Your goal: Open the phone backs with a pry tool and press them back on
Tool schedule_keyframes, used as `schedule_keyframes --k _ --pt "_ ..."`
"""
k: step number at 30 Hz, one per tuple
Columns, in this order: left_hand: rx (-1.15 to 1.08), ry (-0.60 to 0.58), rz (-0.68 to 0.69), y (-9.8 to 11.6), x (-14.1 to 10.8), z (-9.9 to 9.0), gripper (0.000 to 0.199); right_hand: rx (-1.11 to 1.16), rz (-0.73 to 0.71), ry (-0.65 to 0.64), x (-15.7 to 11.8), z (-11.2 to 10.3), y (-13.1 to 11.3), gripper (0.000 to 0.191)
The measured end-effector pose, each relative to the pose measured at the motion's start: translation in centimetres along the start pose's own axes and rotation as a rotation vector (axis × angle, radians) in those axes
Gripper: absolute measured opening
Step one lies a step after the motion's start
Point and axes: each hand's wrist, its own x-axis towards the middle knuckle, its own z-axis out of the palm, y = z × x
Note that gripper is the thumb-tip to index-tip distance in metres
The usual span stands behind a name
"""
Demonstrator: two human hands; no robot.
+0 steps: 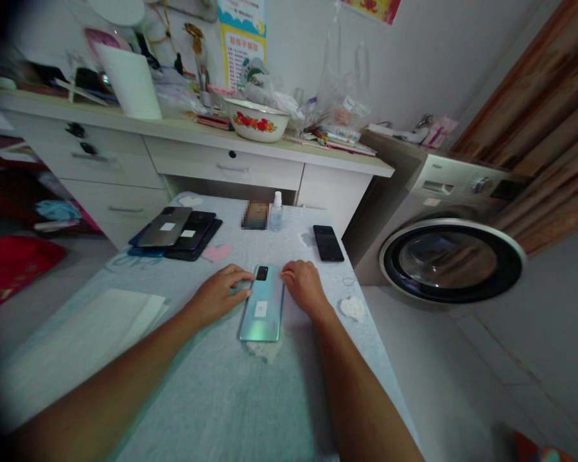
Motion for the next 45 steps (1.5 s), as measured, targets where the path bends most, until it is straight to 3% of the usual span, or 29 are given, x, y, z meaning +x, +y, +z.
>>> schedule_keyframes --k 14,31,35,41,45 --pt "-0.010 0.019 0.010 -0.3 0.0 0.2 0.025 0.193 -0.127 -0.194 -1.0 -1.8 -0.5 0.011" --pt "0.016 0.027 0.023 -0.1 0.0 0.2 0.025 0.222 -0.343 -0.455 -2.0 -2.2 -3.2 0.013" --pt "0.012 0.039 0.020 0.1 0.0 0.1 0.025 0.209 -0.356 -0.425 -2.1 -1.9 -3.5 0.017" --pt "0.009 0.044 0.019 0.0 0.0 0.2 0.024 0.054 -0.307 -0.240 -1.9 -0.7 -3.8 0.009" --pt "0.005 0.043 0.022 -0.1 0.0 0.2 0.025 0.021 -0.318 -0.187 -1.8 0.0 -3.8 0.010"
